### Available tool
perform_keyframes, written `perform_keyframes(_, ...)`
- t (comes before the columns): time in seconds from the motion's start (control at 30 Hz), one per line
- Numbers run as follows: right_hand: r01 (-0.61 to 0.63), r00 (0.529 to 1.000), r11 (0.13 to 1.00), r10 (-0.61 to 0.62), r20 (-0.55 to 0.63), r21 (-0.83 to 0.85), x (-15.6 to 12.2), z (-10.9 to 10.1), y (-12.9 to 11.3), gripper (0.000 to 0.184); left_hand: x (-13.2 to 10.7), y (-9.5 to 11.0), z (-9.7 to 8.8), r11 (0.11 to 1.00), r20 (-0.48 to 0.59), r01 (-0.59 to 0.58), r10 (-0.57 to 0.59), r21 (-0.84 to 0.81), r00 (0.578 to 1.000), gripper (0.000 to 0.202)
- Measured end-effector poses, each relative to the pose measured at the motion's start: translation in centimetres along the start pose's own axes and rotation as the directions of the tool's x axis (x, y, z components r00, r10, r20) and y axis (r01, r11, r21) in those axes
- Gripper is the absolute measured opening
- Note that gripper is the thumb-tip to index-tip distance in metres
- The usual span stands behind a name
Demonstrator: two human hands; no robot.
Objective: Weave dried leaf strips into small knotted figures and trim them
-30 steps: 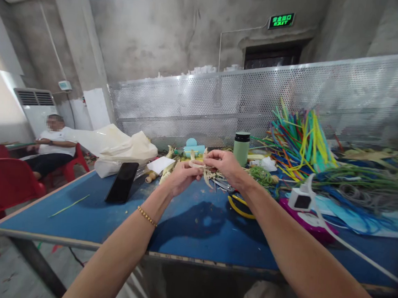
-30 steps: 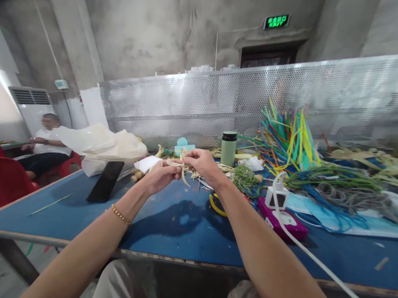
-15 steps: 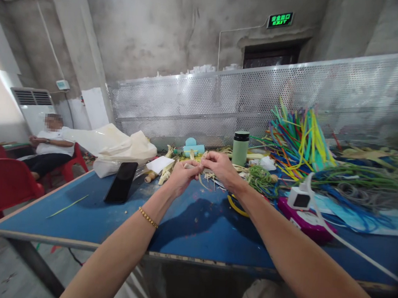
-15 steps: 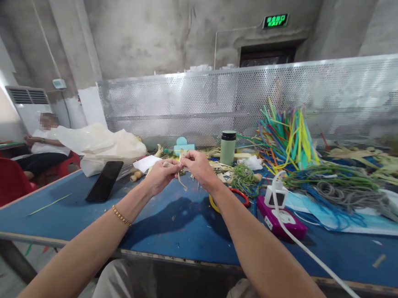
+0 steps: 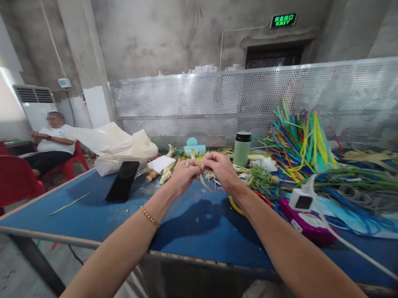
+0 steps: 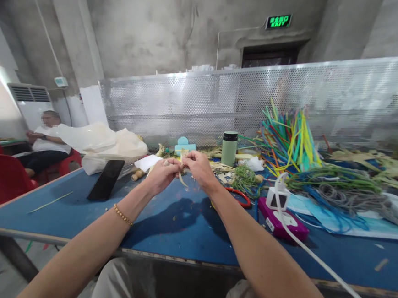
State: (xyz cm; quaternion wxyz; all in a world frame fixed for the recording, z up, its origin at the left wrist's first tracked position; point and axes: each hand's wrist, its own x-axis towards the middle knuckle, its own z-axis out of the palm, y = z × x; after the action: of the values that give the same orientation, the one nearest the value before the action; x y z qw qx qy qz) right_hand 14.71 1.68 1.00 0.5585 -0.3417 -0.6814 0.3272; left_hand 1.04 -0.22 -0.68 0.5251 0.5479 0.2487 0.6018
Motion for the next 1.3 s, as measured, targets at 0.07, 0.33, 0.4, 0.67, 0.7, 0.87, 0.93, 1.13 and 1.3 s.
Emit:
perform_keyframes(0.07,0.003,1.000,1.000,-0.003,0.009,-0.010,0.1,-0.2,0.0,0.017,0.0,-0.1,0.0,1.000,0.009,0.004,-0.004,-0.005,1.000,0.010)
perform_keyframes(0.33,0.026,0.994,0.991,-0.013,0.104,-0.130,0.3,-1.4,-0.5,0.032,0.0,0.6,-0.6,0.988,0.178,0.110,-0.089,-0.107,0.980,0.027)
perform_keyframes(0.4,0.017,0.996,0.989,-0.003,0.091,-0.147,0.4,-1.6,-0.6,0.035,0.1,0.7,-1.0,0.988,0.193,0.096,-0.071,-0.118,0.978,0.028)
perform_keyframes(0.67,0.182,0.926,0.742,-0.350,-0.141,-0.645,1.0,-2.1,-0.5,0.028,0.9,-0.1,-2.0,0.988,0.012,0.041,-0.039,-0.150,0.999,0.030)
perform_keyframes(0.7,0.214,0.929,0.714,-0.360,-0.088,-0.667,0.9,-1.9,-0.5,0.029,0.9,-0.2,-2.0,0.987,0.003,0.036,-0.037,-0.155,0.999,0.031)
perform_keyframes(0.87,0.305,0.951,0.770,-0.273,0.143,-0.561,0.0,-0.9,-0.8,0.021,0.7,-0.4,-1.7,0.993,0.045,0.029,-0.024,-0.115,0.999,0.032)
perform_keyframes(0.93,0.310,0.951,0.811,-0.254,0.179,-0.495,-0.3,-0.8,-1.1,0.021,0.5,-0.4,-1.5,0.998,0.076,0.018,-0.014,-0.059,0.997,0.032)
perform_keyframes(1.13,0.339,0.932,0.852,-0.245,0.268,-0.400,0.0,-1.5,-1.6,0.017,0.3,0.1,-1.1,0.988,0.135,-0.088,0.071,0.124,0.988,0.032)
perform_keyframes(1.3,0.354,0.931,0.808,-0.258,0.258,-0.471,0.2,-1.8,-1.6,0.009,0.3,0.5,-1.0,0.932,0.136,-0.188,0.152,0.309,0.979,0.031)
